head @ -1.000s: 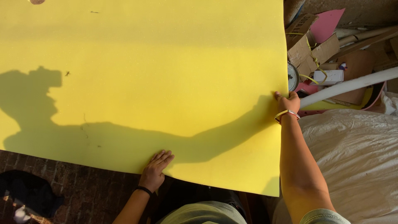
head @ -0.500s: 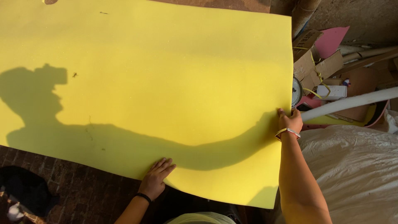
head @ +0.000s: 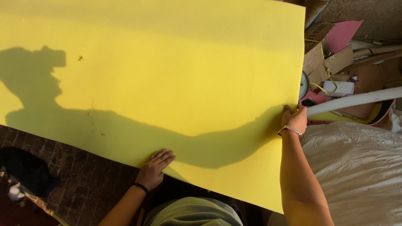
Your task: The person lays a large yellow foam sheet on a work table, cuts a strip from it with a long knife, and folds and aligns the foam pieces. They then pick up a spray gun, apply spray to the foam, and press the foam sheets together with both hands to bond them.
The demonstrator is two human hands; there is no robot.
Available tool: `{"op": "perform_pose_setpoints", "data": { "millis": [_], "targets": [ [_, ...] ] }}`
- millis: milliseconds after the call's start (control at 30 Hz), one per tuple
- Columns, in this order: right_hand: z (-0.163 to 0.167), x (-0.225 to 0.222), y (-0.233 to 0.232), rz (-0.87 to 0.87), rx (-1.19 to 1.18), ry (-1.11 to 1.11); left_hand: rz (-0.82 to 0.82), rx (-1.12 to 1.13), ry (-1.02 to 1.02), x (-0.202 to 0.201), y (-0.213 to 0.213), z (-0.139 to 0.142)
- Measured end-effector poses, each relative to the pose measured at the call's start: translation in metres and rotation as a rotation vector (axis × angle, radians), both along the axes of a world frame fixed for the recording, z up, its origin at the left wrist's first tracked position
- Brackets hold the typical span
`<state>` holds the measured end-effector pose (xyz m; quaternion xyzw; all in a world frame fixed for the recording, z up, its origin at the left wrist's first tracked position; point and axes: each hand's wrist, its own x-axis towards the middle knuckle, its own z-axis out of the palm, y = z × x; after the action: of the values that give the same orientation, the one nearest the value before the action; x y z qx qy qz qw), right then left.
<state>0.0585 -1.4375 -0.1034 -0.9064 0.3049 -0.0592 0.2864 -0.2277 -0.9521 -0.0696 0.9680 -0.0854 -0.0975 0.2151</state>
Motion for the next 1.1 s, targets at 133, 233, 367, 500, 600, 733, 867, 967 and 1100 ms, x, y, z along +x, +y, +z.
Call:
{"op": "perform_pose_setpoints", "data": {
  "millis": [133,233,367,500,600,733,867,967,1100],
  "targets": [
    [-0.020,0.004,0.000,0.001,-0.005,0.045,-0.012,0.070,0.175,0.011,0.000,-0.006],
    [-0.029,0.003,0.004,0.043,-0.075,0.061,-0.018,0.088,0.195,0.017,0.006,-0.005],
    [-0.034,-0.007,0.024,0.128,-0.202,-0.113,-0.037,0.041,0.138,0.019,0.021,0.010],
    [-0.035,-0.023,0.055,0.189,-0.259,0.000,-0.095,0.099,0.163,0.018,0.026,0.029],
    [-0.033,-0.030,0.095,0.338,-0.236,-0.006,-0.106,0.204,0.305,0.016,0.038,0.036],
    [-0.031,-0.044,0.191,0.615,-0.225,0.007,0.184,0.180,0.241,0.007,0.082,0.032],
    [-0.016,-0.070,0.301,0.944,-0.290,-0.036,0.466,0.109,0.243,0.008,0.148,0.011],
    [0.002,-0.092,0.386,1.192,-0.340,-0.027,0.585,0.105,0.211,0.015,0.208,-0.013],
    [0.017,-0.106,0.502,1.363,-0.405,0.105,0.963,-0.184,0.116,0.038,0.305,-0.039]
  ]
}}
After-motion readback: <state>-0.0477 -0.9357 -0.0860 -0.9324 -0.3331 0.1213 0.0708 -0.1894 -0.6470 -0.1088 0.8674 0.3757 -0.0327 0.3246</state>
